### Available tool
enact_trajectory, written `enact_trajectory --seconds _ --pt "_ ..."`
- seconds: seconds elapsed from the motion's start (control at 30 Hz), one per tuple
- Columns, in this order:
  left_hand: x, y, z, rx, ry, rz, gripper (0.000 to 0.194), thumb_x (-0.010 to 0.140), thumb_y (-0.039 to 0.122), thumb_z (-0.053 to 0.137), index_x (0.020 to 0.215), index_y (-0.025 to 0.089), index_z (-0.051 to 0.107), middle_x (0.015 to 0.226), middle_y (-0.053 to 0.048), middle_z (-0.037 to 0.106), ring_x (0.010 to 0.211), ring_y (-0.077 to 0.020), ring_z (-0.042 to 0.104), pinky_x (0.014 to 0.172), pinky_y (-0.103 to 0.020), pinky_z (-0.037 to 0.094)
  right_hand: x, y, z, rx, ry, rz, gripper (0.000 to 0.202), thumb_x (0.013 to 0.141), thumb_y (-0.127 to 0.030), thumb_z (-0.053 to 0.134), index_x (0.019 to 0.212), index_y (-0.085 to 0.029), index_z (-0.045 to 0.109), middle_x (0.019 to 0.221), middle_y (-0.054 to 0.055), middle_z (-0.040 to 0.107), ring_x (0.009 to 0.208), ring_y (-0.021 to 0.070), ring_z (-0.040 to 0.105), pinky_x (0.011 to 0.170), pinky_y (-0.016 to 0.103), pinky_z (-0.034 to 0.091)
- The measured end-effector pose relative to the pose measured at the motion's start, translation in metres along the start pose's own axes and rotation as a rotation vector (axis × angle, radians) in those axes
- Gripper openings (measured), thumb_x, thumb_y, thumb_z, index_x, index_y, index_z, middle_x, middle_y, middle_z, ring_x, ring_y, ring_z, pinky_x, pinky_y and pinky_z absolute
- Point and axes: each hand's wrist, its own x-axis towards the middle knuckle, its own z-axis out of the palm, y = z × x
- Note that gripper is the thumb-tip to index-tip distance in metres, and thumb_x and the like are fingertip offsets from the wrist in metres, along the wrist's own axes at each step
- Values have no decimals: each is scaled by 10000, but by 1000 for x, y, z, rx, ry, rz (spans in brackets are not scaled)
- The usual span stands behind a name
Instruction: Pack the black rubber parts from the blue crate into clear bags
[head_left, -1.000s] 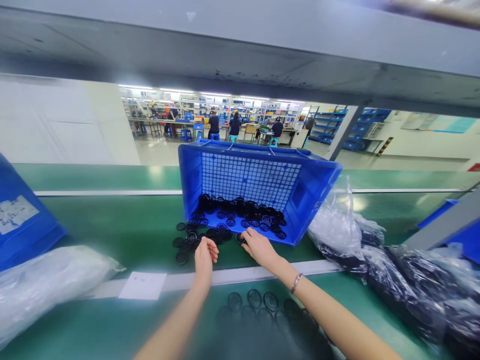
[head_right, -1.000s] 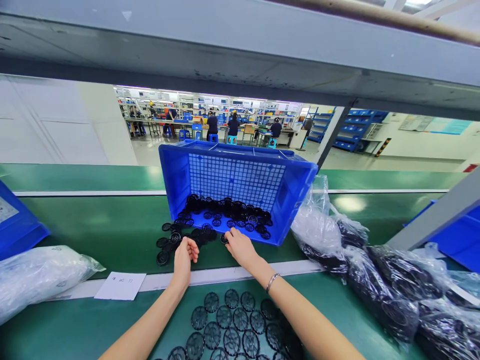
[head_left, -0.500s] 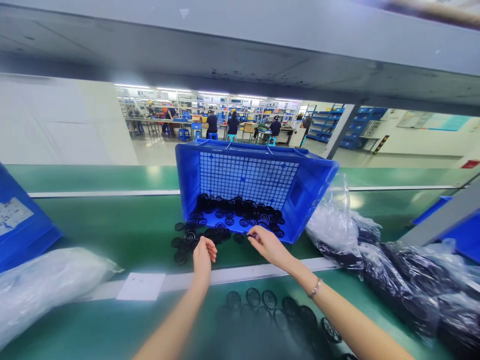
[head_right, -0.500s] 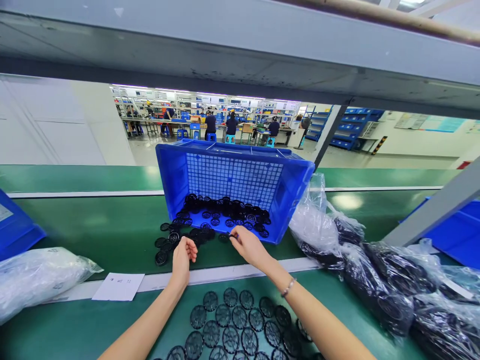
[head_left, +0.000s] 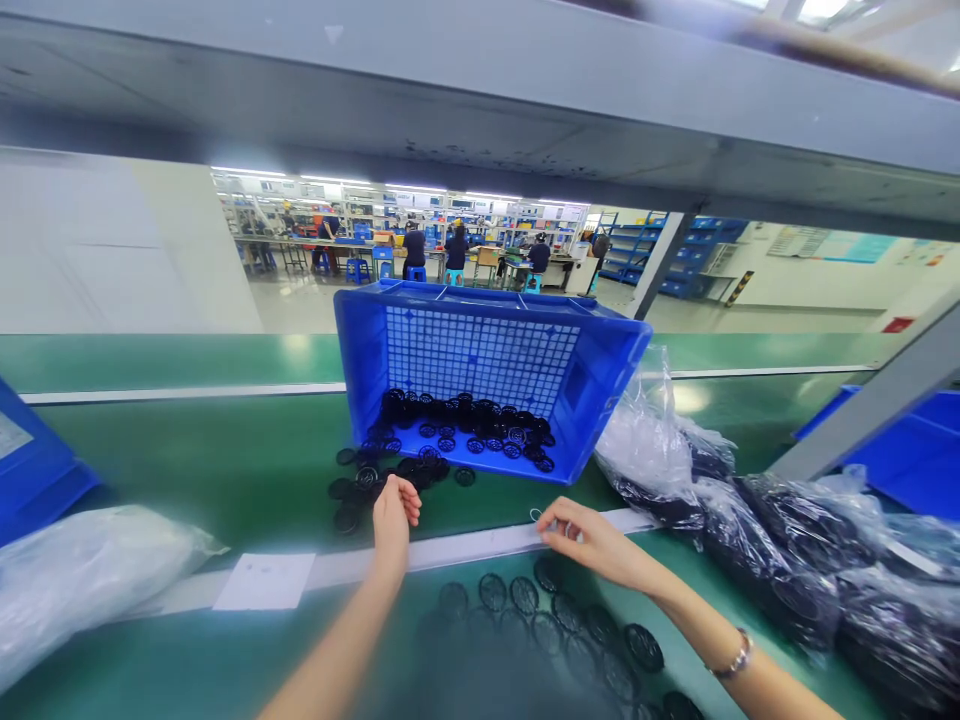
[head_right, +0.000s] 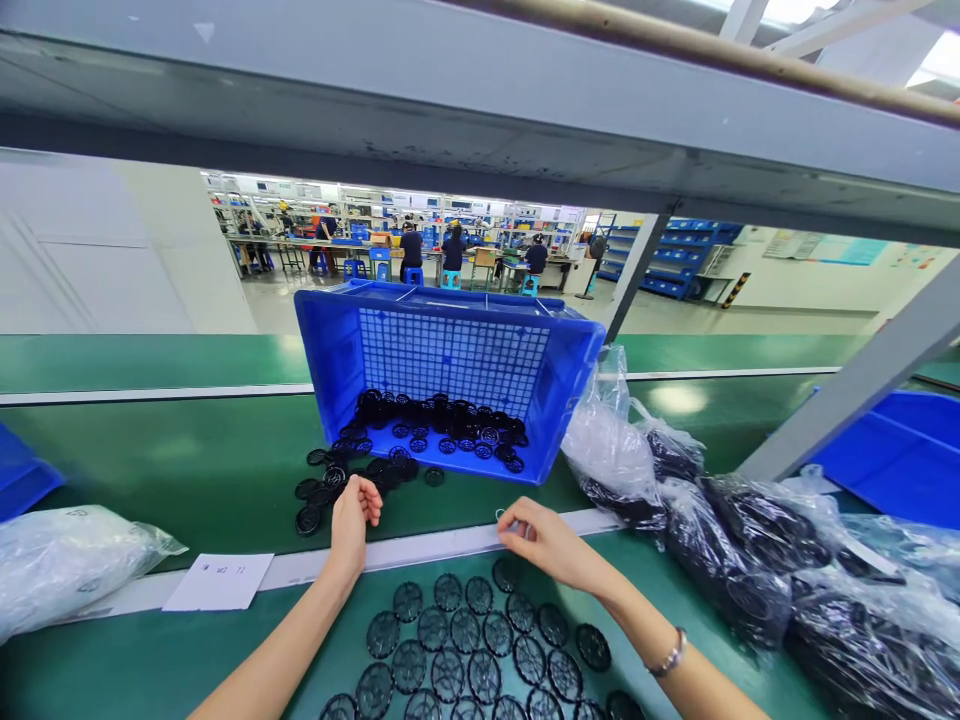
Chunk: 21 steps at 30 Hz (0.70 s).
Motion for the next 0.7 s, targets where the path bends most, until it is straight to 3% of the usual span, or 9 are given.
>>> enact_trajectory --seconds 0.1,0.2,0.33,0.43,0.57,0.7 --pt "1 -1 0 4 1 -3 494 851 611 499 632 172 555 533 6 543 437 -94 475 410 -192 364 32 -6 -1 -91 87 -66 185 951 -297 484 908 -209 641 819 8 649 696 147 579 635 251 468" --pt "1 -1 0 2 3 -5 494 846 616 503 631 174 553 530 7 542 436 -96 475 408 -194 364 68 -12 13 -155 110 -126 133 941 -246 506 935 -202 631 838 9 650 697 148 590 665 261 481" --pt "2 -1 0 -1 1 -10 508 838 633 506 629 172 551 526 4 543 429 -97 471 402 -196 363 106 -22 47 -203 112 -182 188 875 -175 616 1061 -199 620 1076 76 647 980 217 604 900 355 467" --pt "2 -1 0 -1 0 -14 508 839 631 504 630 171 551 526 3 543 428 -95 470 401 -193 361 122 -26 65 -204 104 -175 158 864 -133 612 1013 -187 623 1079 107 656 1079 259 582 989 429 417" --pt "3 -2 -1 1 3 -18 497 846 618 493 631 174 550 529 1 546 430 -97 470 402 -194 360 117 -23 60 -104 113 -106 158 961 -204 472 1061 -178 592 947 84 679 922 218 649 873 392 495" --pt "2 -2 -1 10 0 -15 468 848 590 496 634 178 553 530 0 549 438 -104 478 408 -198 364 78 -18 28 75 58 -38 300 1019 -360 355 1169 -174 535 857 43 690 706 151 661 658 291 540"
